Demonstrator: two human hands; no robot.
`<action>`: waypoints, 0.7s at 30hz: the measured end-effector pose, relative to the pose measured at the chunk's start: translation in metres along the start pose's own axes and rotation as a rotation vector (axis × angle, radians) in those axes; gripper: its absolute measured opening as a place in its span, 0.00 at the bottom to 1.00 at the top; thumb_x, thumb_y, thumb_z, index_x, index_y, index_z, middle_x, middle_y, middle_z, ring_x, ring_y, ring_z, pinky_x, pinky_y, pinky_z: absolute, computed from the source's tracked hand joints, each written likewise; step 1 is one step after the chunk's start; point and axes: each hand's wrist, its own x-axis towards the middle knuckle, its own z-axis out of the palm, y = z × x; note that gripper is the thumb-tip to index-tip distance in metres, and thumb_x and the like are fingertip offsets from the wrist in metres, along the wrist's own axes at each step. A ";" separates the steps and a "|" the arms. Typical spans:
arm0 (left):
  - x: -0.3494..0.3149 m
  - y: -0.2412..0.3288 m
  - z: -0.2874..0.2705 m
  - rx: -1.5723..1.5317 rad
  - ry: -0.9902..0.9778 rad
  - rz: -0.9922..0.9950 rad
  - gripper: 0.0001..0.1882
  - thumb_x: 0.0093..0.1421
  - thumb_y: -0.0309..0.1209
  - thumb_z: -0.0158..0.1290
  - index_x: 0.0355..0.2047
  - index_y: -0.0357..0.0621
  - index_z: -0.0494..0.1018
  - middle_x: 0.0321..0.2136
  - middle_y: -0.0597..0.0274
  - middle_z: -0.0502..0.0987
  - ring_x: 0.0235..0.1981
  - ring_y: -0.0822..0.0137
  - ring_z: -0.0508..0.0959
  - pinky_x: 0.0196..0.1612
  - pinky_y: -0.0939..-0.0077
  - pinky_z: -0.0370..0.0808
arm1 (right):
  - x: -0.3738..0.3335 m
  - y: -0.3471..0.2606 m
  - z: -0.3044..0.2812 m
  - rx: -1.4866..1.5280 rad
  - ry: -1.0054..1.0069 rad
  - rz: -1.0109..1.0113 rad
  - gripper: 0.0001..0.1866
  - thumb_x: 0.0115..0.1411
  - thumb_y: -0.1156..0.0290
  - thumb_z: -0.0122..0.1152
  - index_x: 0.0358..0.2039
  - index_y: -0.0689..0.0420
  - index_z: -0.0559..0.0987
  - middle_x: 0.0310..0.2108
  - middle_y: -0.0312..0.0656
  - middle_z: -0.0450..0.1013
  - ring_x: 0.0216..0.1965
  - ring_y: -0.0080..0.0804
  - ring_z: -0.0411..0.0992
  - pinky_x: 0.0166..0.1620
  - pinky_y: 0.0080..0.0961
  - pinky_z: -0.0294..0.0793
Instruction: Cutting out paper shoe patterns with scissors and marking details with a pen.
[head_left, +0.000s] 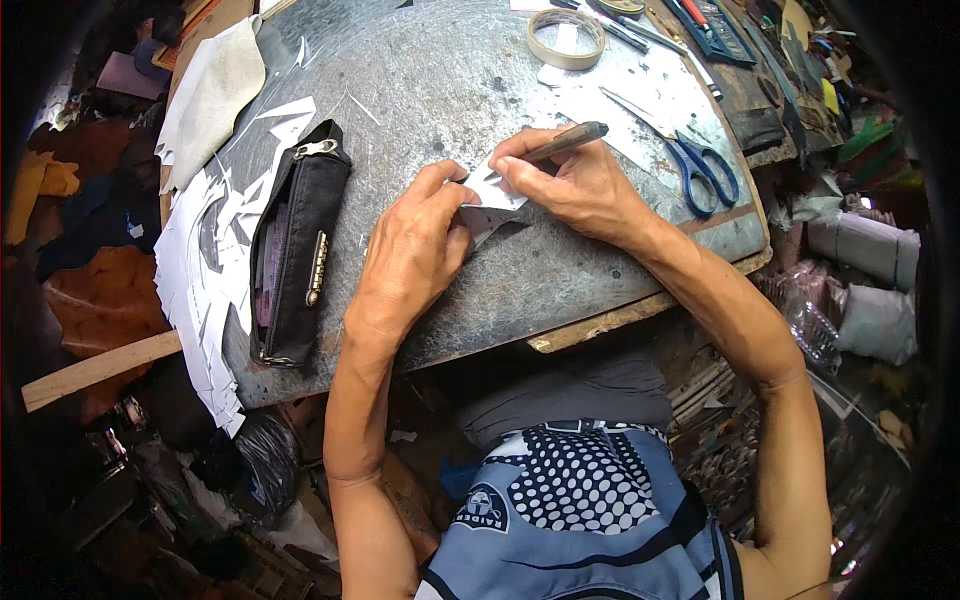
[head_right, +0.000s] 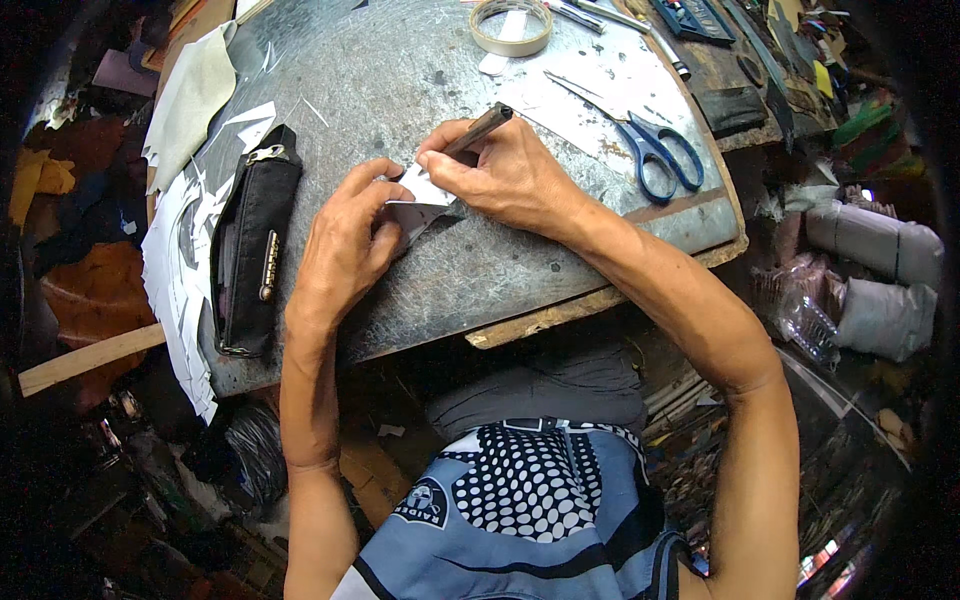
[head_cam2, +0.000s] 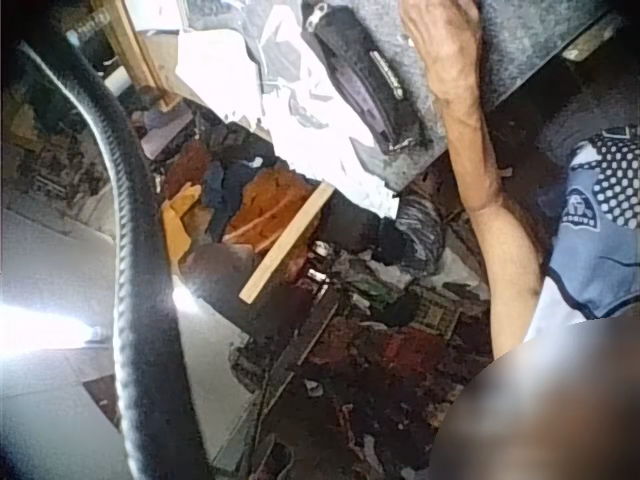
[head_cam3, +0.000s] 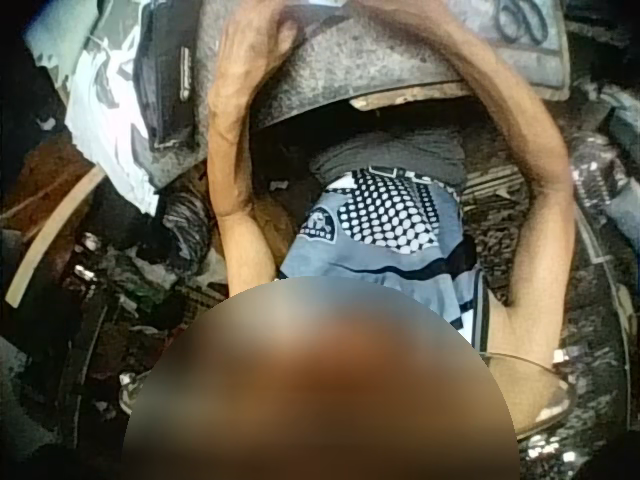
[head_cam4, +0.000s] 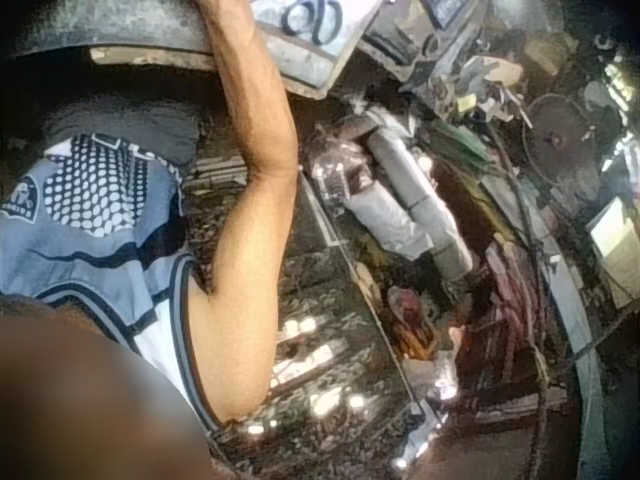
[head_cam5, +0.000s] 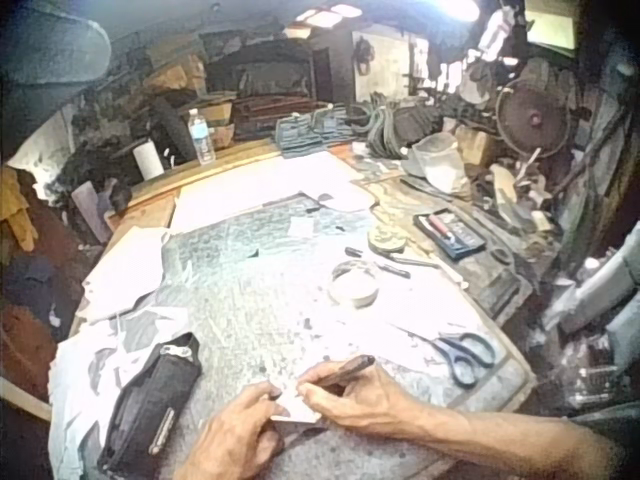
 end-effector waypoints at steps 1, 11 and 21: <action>0.000 0.000 0.000 -0.011 -0.011 -0.017 0.15 0.50 0.15 0.56 0.39 0.38 0.75 0.48 0.49 0.76 0.44 0.47 0.80 0.46 0.62 0.76 | 0.000 -0.001 -0.001 -0.011 -0.036 0.002 0.15 0.62 0.63 0.62 0.38 0.63 0.84 0.25 0.40 0.78 0.27 0.24 0.74 0.30 0.24 0.73; 0.000 0.002 0.002 0.028 0.022 0.049 0.15 0.49 0.16 0.54 0.39 0.38 0.73 0.48 0.47 0.75 0.42 0.43 0.79 0.45 0.56 0.77 | 0.003 0.005 -0.004 0.188 0.111 -0.023 0.13 0.66 0.65 0.59 0.42 0.61 0.82 0.30 0.37 0.78 0.31 0.21 0.74 0.35 0.19 0.74; -0.001 -0.002 0.005 0.037 0.078 0.080 0.19 0.52 0.17 0.51 0.46 0.34 0.72 0.47 0.46 0.75 0.42 0.44 0.79 0.46 0.57 0.77 | -0.024 -0.017 -0.004 0.173 0.075 0.016 0.13 0.67 0.73 0.54 0.49 0.64 0.78 0.43 0.45 0.79 0.48 0.30 0.78 0.52 0.24 0.78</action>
